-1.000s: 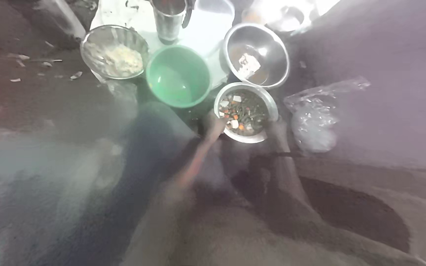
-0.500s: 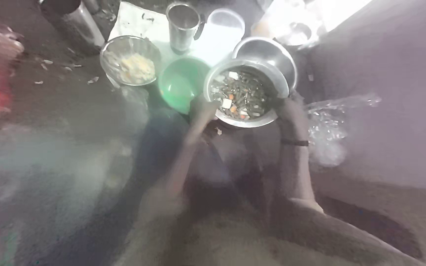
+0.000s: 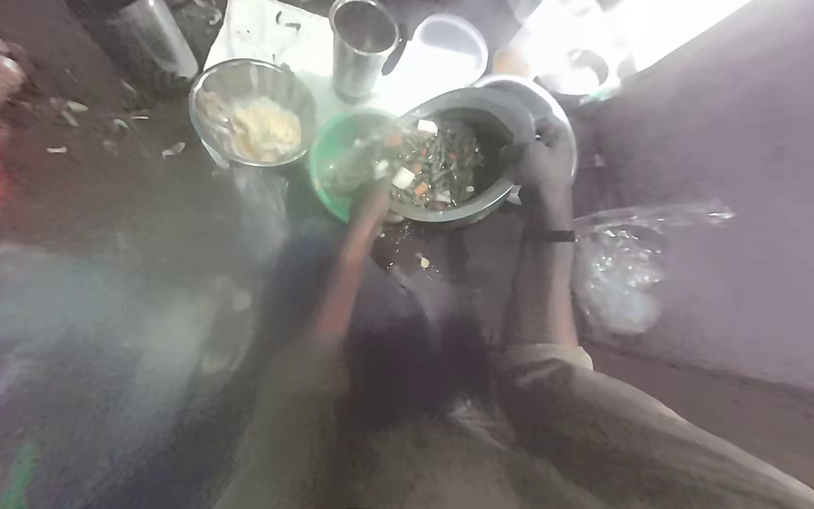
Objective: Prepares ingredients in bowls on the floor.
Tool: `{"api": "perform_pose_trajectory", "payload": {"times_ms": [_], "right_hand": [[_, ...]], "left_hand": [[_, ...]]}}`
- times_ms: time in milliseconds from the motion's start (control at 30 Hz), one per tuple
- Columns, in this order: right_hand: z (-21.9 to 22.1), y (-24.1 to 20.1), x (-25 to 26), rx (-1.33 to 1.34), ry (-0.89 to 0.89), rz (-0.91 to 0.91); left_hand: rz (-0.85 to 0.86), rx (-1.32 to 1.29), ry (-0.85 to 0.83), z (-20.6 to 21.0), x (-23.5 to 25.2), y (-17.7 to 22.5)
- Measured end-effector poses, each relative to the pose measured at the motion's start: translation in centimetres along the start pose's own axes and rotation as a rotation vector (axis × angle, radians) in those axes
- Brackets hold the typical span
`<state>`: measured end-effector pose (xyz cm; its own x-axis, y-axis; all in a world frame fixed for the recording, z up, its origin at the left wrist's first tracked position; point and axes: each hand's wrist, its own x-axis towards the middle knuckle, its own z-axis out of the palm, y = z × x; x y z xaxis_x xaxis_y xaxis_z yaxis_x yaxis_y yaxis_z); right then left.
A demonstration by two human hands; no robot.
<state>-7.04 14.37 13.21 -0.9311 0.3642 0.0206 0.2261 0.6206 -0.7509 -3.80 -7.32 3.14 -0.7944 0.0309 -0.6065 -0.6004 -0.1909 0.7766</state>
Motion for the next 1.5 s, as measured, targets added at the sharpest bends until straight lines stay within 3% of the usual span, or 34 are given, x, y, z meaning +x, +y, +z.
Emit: {"api": "perform_pose_trajectory", "payload": {"times_ms": [233,433,833,1133,1333,1500], "right_hand": [[0.3,-2.2,0.9,-0.107,0.016,-0.076],[1.5,-4.2,1.8,-0.229,0.021,-0.111],[5.7,-9.5,-0.3,-0.566,0.036,-0.109],[8.4,-7.2,-1.1,-0.513,0.249,-0.368],[8.4,-7.4,-3.2,-0.54,0.289,-0.496],[8.9,-5.7,-4.0,-0.462,0.41,-0.828]], "left_hand": [[0.005,-0.098,-0.024,0.3,0.7,-0.9],[-0.097,-0.255,-0.017,0.5,1.1,-0.7],[-0.097,-0.327,0.005,-0.2,4.8,-2.5],[-0.065,-0.161,0.085,-0.6,3.2,-1.5],[0.071,0.181,0.093,-1.1,3.4,-1.3],[0.093,0.178,0.15,-1.1,5.1,-2.0]]}}
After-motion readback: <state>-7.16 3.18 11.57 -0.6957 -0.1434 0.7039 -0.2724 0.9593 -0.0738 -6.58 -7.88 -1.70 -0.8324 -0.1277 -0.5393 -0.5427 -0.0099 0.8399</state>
